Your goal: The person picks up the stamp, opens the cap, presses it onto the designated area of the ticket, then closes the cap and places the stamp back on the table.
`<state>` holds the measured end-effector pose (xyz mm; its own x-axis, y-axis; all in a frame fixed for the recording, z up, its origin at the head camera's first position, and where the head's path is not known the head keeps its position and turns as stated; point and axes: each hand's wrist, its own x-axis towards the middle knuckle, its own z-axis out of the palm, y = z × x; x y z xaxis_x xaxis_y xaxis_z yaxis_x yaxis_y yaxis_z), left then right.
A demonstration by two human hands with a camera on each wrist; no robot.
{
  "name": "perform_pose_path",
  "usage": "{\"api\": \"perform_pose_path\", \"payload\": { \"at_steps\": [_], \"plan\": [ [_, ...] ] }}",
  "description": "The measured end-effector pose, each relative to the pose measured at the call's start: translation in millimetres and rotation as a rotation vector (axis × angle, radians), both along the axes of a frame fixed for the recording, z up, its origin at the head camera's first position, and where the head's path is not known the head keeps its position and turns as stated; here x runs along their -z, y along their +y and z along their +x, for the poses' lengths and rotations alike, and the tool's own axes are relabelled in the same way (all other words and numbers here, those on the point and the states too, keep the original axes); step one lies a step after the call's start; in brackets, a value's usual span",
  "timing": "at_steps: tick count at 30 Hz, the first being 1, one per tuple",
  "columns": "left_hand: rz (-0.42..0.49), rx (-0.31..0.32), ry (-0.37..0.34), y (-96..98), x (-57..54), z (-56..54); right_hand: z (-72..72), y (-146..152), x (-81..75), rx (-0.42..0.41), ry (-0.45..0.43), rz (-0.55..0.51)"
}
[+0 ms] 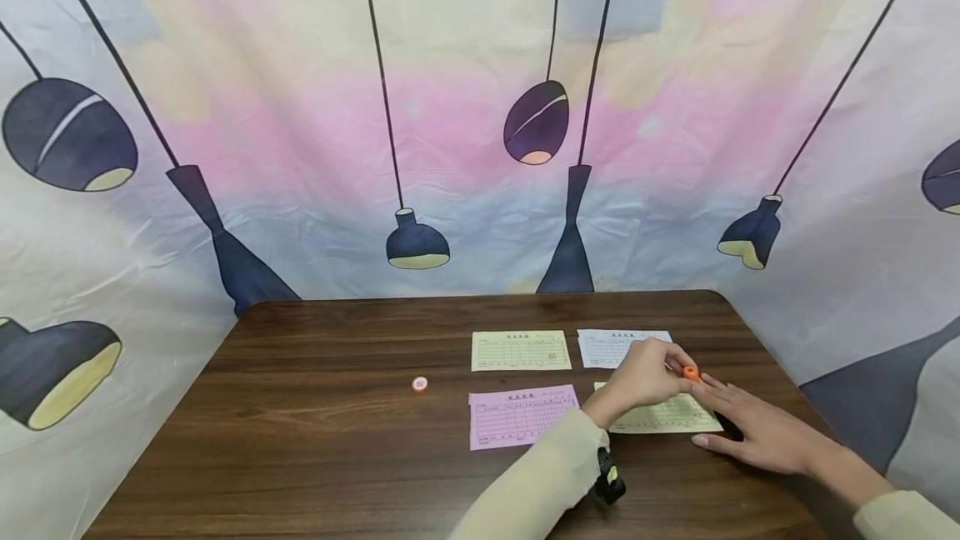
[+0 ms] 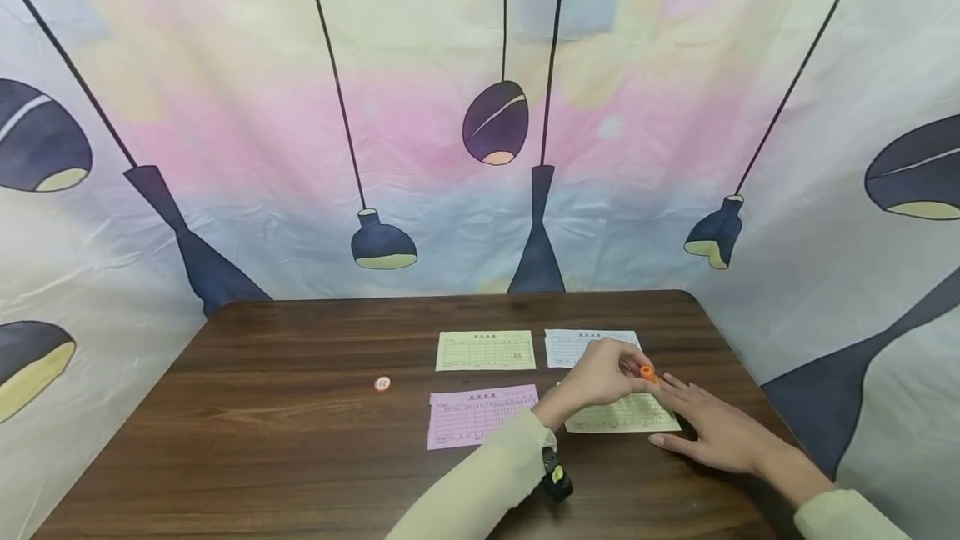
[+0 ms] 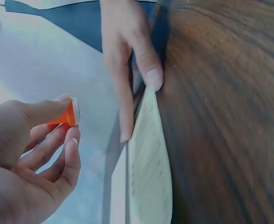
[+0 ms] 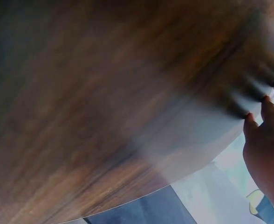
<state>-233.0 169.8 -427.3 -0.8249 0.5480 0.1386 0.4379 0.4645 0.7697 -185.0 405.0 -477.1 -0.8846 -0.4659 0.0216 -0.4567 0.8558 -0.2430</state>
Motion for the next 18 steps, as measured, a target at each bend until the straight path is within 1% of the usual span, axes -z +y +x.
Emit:
{"api": "perform_pose_path", "payload": {
  "at_steps": [5, 10, 14, 18],
  "plan": [
    [0.033, 0.011, 0.02, -22.6, -3.3, -2.0, -1.5, -3, -4.0, -0.011, 0.036, 0.016],
    [0.012, 0.007, 0.035, -45.2, -5.0, -2.7, -3.3, -8, -8.3, 0.0, 0.038, 0.051],
    [-0.007, 0.024, 0.041, -62.6, -5.8, -2.8, -4.4, -11, -10.7, 0.005, 0.033, 0.053],
    [-0.01, 0.045, 0.032, -78.6, -4.9, -2.1, -5.0, -12, -11.6, -0.033, 0.069, 0.025]
  ]
}}
